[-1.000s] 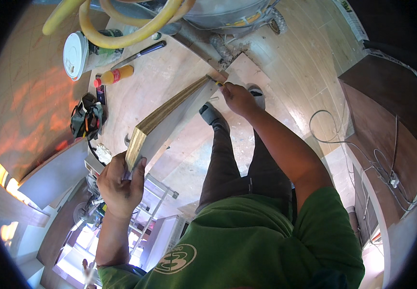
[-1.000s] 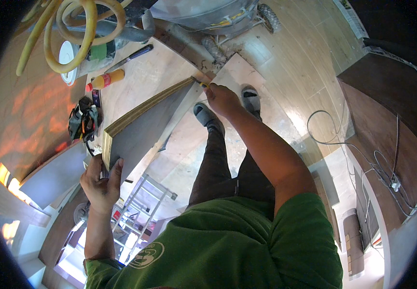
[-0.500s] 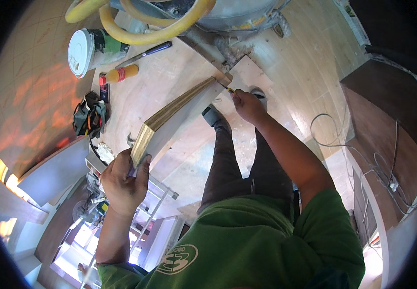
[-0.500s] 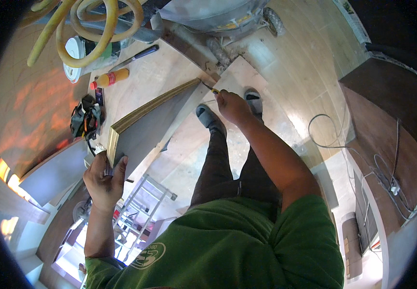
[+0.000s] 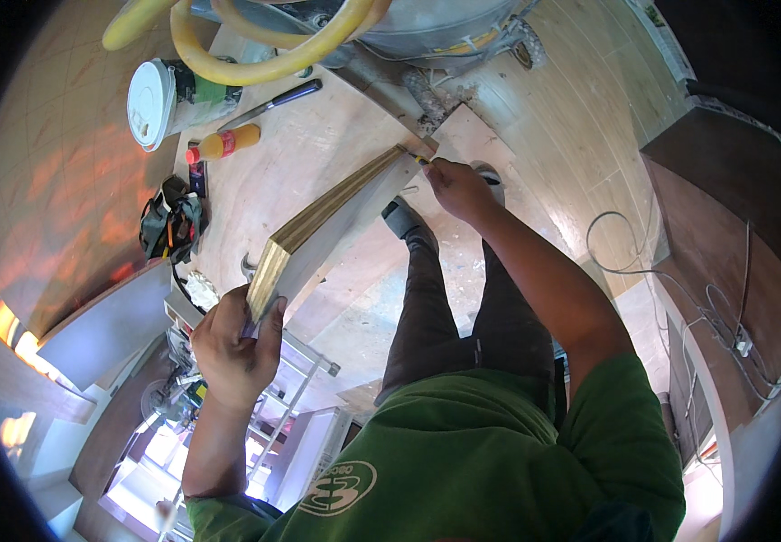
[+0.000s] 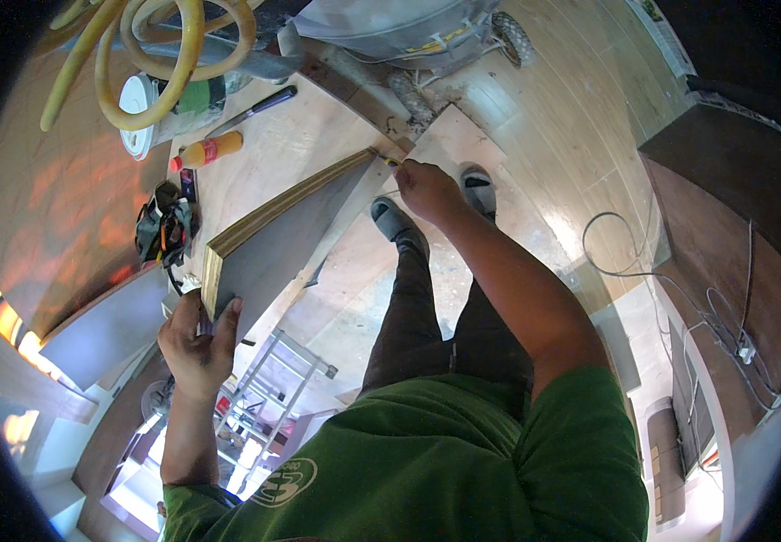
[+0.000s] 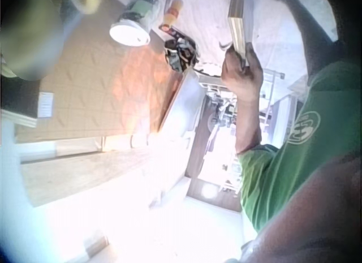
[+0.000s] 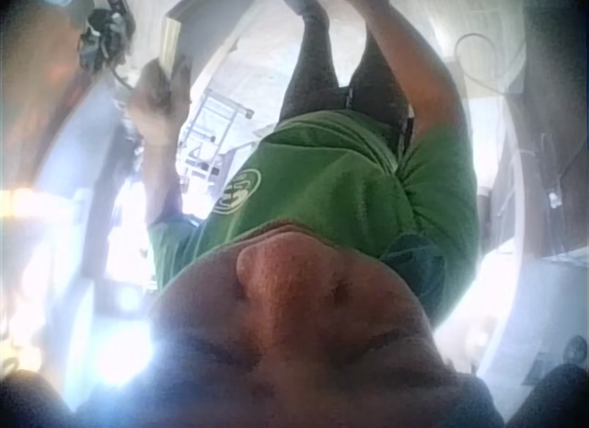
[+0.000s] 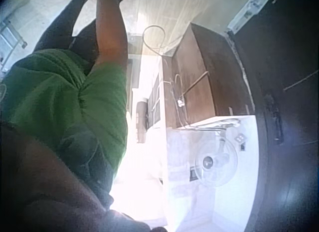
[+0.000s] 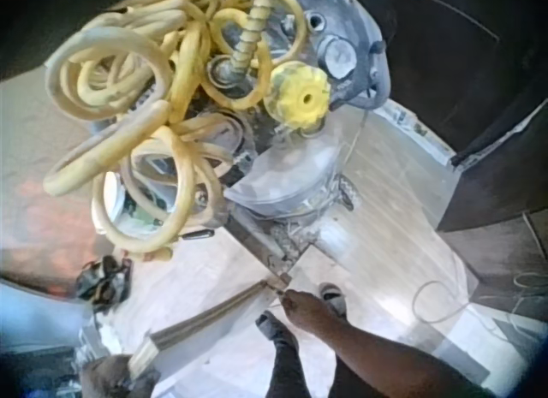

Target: The person retrieves a utility knife from a tool bag and uses it to score a dark rectangular board along its edges. They then use a hammer to tap the board, likely to snap it along the scored lines. The person handles the board and tools on a wooden workbench.

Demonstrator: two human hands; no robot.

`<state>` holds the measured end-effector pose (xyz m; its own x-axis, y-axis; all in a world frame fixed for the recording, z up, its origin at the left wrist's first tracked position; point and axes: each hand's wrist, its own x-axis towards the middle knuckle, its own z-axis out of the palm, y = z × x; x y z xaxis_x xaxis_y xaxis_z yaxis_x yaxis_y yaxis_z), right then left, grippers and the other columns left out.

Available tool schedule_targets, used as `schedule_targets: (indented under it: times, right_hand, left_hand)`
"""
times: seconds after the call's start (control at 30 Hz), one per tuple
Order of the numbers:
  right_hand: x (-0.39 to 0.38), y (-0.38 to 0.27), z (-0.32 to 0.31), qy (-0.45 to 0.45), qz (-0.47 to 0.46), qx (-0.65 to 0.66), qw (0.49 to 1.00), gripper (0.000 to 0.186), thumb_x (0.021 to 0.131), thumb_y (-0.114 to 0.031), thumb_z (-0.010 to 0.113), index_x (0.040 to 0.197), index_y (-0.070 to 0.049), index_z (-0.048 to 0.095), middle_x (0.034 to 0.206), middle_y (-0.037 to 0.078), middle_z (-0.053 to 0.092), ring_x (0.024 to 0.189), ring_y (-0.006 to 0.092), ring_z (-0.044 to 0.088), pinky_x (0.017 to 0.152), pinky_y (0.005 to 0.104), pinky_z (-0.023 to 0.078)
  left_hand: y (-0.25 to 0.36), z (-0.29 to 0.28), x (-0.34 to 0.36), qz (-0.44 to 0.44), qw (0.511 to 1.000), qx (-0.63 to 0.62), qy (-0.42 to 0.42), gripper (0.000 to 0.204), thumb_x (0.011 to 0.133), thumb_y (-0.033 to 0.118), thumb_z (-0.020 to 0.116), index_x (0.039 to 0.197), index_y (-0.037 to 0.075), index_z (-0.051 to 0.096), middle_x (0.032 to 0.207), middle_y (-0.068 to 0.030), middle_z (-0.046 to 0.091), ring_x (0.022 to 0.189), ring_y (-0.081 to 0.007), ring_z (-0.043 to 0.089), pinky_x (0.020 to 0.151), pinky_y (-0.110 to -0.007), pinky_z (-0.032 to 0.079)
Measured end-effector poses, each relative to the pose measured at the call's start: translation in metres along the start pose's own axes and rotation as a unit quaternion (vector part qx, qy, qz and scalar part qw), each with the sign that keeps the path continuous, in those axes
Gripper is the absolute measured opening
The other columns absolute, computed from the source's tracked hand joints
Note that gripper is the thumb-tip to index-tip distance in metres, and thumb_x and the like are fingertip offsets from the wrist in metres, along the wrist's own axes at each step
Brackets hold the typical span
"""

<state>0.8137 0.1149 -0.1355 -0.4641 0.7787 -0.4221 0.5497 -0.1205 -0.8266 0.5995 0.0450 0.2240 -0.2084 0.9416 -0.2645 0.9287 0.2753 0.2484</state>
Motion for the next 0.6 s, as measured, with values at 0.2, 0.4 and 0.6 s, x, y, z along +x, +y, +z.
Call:
schedule_targets:
  times: [0.2, 0.4, 0.6]
  right_hand:
    - [0.003, 0.001, 0.006, 0.001, 0.002, -0.010, 1.000, 0.033, 0.101, -0.034, 0.048, 0.091, -0.005, 0.061, 0.084, 0.024, 0.067, 0.084, 0.0450, 0.066, 0.074, 0.0552, 0.052]
    - [0.004, -0.002, 0.005, 0.003, -0.002, -0.022, 1.000, 0.034, 0.102, -0.033, 0.048, 0.090, -0.004, 0.061, 0.082, 0.025, 0.067, 0.084, 0.0452, 0.066, 0.076, 0.0556, 0.052]
    - [-0.014, 0.009, 0.006, 0.027, 0.000, -0.028, 0.999, 0.031, 0.102, -0.030, 0.051, 0.087, -0.003, 0.058, 0.073, 0.023, 0.062, 0.073, 0.0447, 0.062, 0.064, 0.0504, 0.048]
  left_hand:
    - [-0.003, 0.002, -0.002, -0.005, 1.000, -0.007, -0.001, 0.023, 0.079, 0.011, 0.080, 0.094, 0.000, 0.067, 0.067, -0.0145, 0.062, 0.056, -0.0285, 0.064, 0.055, -0.033, 0.049]
    - [-0.001, 0.003, -0.004, -0.007, 1.000, 0.011, 0.003, 0.023, 0.079, 0.010, 0.080, 0.096, 0.000, 0.067, 0.067, -0.0146, 0.062, 0.056, -0.0272, 0.063, 0.055, -0.034, 0.049]
    - [0.003, 0.001, -0.002, -0.008, 1.000, -0.010, -0.001, 0.020, 0.081, 0.006, 0.078, 0.086, -0.002, 0.060, 0.066, -0.0121, 0.057, 0.056, -0.0152, 0.051, 0.055, -0.028, 0.043]
